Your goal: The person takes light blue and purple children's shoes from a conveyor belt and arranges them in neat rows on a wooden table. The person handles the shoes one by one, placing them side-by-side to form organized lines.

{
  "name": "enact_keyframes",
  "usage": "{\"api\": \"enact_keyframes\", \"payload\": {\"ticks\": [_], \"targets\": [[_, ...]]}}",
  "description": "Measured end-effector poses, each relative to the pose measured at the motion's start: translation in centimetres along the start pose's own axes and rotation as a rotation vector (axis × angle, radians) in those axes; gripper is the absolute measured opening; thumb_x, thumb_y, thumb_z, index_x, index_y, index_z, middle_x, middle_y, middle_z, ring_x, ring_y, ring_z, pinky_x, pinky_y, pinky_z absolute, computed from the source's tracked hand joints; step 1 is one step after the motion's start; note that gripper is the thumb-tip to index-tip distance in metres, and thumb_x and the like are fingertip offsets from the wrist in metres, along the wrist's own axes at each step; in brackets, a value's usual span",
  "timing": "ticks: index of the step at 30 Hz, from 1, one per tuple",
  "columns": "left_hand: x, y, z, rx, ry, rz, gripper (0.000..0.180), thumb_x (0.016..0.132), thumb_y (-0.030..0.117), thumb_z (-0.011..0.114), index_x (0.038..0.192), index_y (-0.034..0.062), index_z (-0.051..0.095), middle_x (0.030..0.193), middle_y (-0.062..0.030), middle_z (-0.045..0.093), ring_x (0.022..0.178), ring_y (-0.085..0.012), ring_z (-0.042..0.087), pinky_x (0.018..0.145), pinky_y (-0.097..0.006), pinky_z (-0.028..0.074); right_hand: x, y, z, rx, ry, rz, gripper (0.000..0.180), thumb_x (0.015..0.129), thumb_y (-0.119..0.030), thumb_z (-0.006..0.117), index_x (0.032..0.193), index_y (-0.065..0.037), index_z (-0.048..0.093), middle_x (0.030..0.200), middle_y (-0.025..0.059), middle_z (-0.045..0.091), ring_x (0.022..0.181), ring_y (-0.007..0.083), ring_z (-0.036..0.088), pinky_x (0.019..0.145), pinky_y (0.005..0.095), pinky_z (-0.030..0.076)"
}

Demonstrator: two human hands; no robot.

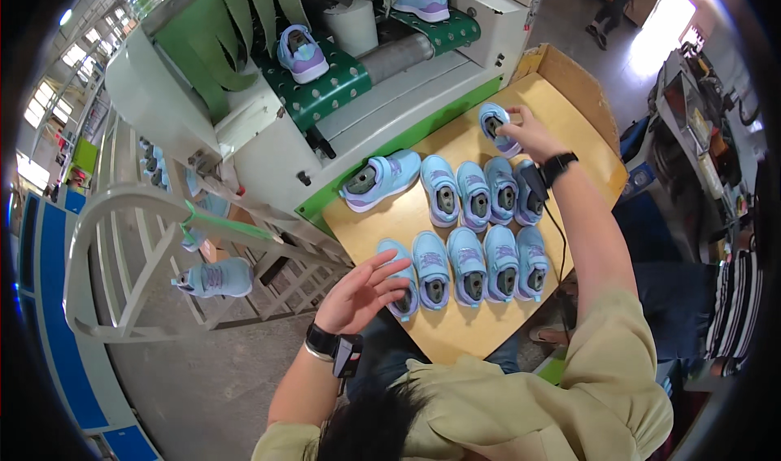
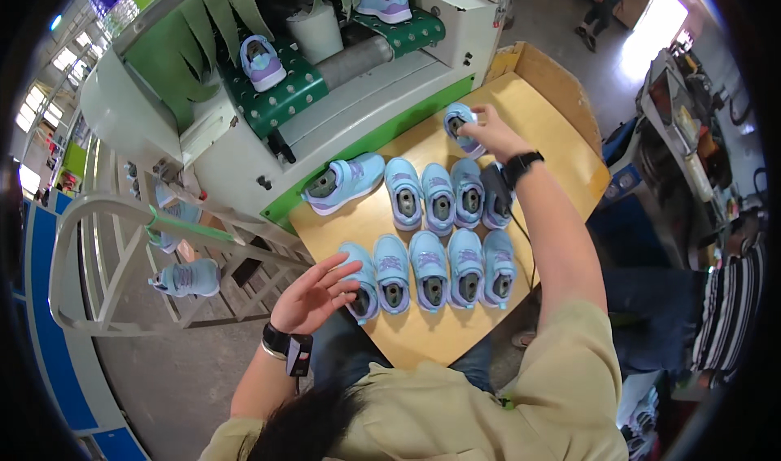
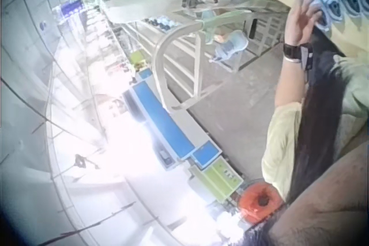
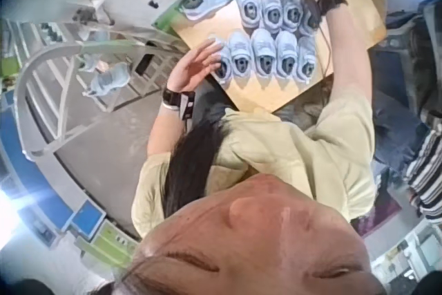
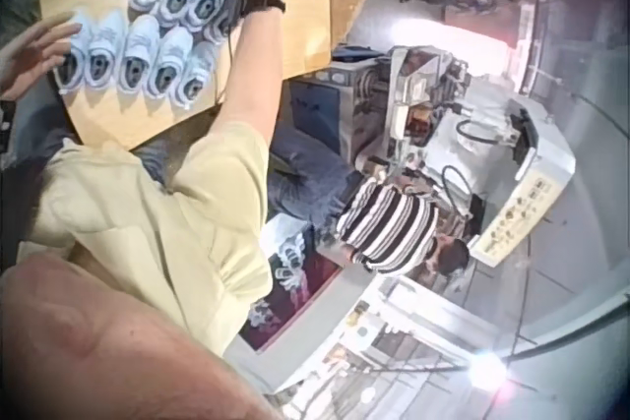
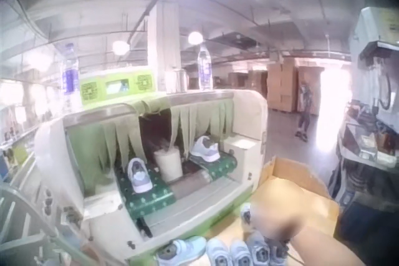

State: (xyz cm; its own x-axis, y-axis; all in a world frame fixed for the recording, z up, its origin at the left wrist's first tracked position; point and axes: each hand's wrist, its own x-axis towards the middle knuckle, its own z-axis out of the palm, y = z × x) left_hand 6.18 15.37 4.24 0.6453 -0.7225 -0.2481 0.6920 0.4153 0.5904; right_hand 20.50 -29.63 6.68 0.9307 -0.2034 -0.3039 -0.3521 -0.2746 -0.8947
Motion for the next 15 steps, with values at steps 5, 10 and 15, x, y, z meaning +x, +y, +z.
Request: {"api": "enact_keyframes", "payload": {"ticks": [5, 10, 15], "targets": [[5.1, -2.1, 4.6, -0.039, -0.031, -0.024, 0.067, 0.109, 0.050, 0.037, 0.162, 0.0120, 0.022, 0.164, -0.0148, 0.033, 0.146, -0.0316, 0.039, 0.118, -0.049, 0.035, -13.8, -1.4, 5.0, 0.700, -0.282, -0.294, 0.062, 0.092, -0.011, 0.063, 0.147, -0.008, 0.035, 0.131, 0.0138, 0.055, 0.122, 0.0242, 0.057, 0.101, 0.0397, 0.048], [8.3, -3.8, 7.6, -0.194, -0.189, -0.019, 0.077, 0.102, 0.067, 0.035, 0.158, 0.0161, 0.032, 0.158, -0.0077, 0.043, 0.138, -0.0337, 0.050, 0.107, -0.053, 0.049, -22.0, -0.6, 9.1, 0.390, -0.300, -0.436, 0.051, 0.098, -0.020, 0.062, 0.146, -0.008, 0.046, 0.145, 0.0090, 0.049, 0.132, 0.0202, 0.049, 0.108, 0.0381, 0.041], [7.7, -2.9, 6.8, -0.083, -0.213, 0.002, 0.080, 0.100, 0.071, 0.030, 0.153, 0.0124, 0.039, 0.150, -0.0078, 0.052, 0.125, -0.0348, 0.061, 0.097, -0.048, 0.058, -25.4, 6.8, 4.1, -0.102, 0.306, -0.311, 0.052, 0.098, -0.022, 0.065, 0.143, -0.005, 0.048, 0.148, 0.0137, 0.047, 0.138, 0.0273, 0.046, 0.114, 0.0403, 0.036]]}}
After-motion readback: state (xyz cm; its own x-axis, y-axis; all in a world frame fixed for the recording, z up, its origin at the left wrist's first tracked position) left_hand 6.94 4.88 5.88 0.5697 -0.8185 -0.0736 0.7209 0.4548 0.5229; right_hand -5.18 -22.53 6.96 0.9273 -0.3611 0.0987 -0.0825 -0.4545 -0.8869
